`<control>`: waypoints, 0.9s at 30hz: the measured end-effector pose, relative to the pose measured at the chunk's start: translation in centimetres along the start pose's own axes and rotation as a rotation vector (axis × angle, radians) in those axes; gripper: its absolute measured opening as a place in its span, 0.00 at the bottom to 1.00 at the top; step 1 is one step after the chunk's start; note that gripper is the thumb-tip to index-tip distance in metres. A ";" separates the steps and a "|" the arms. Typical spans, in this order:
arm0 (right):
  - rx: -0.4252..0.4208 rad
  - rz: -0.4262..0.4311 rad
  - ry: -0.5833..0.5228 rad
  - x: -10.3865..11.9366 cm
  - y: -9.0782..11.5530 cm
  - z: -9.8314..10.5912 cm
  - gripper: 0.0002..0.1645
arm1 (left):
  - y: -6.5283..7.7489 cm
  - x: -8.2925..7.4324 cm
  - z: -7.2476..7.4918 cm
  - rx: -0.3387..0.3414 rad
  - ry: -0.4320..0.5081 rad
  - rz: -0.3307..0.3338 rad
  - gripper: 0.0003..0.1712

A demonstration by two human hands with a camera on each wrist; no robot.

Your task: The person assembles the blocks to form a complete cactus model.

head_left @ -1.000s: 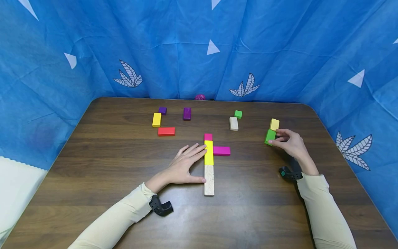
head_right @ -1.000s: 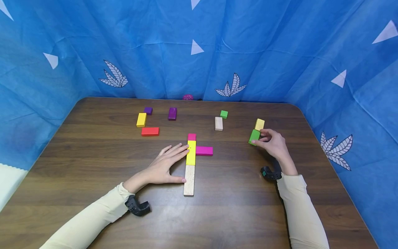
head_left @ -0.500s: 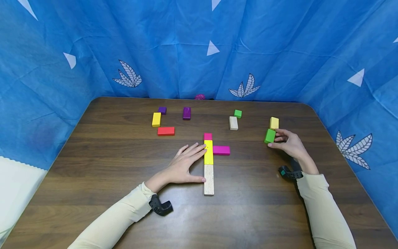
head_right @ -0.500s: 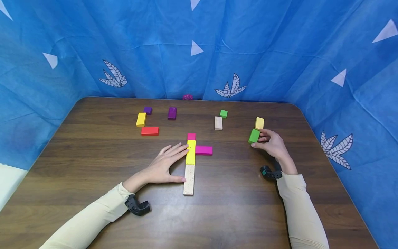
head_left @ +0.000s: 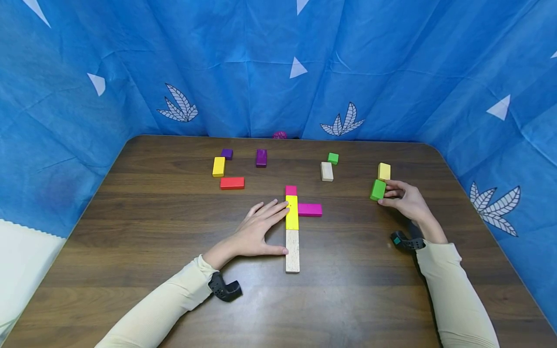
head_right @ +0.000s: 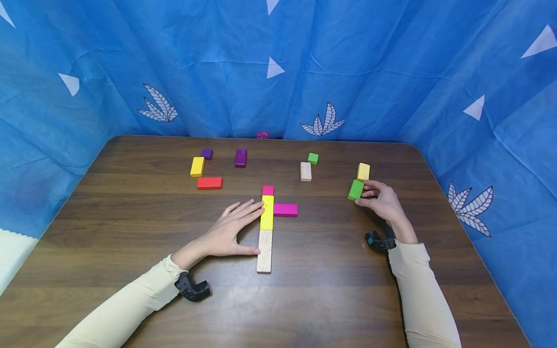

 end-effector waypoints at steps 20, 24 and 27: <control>-0.035 -0.018 -0.011 0.4 0.3 0.3 0.43 | 0.1 -0.3 0.4 -0.013 0.002 -0.010 0.57; -0.041 -0.022 0.002 0.9 0.4 0.1 0.43 | 0.1 -0.3 0.5 -0.014 0.005 -0.012 0.57; -0.036 -0.014 0.017 1.6 0.5 -0.3 0.43 | 0.1 -0.4 0.5 -0.012 0.013 -0.014 0.57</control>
Point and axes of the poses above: each hand's wrist, its own y-axis away from the middle knuckle, its own z-axis out of the back of the hand, x = y × z, the point moved 8 cm from there along -y, towards the middle knuckle, and after that the axes turned 1 degree about -y, right-handed, at the moved point
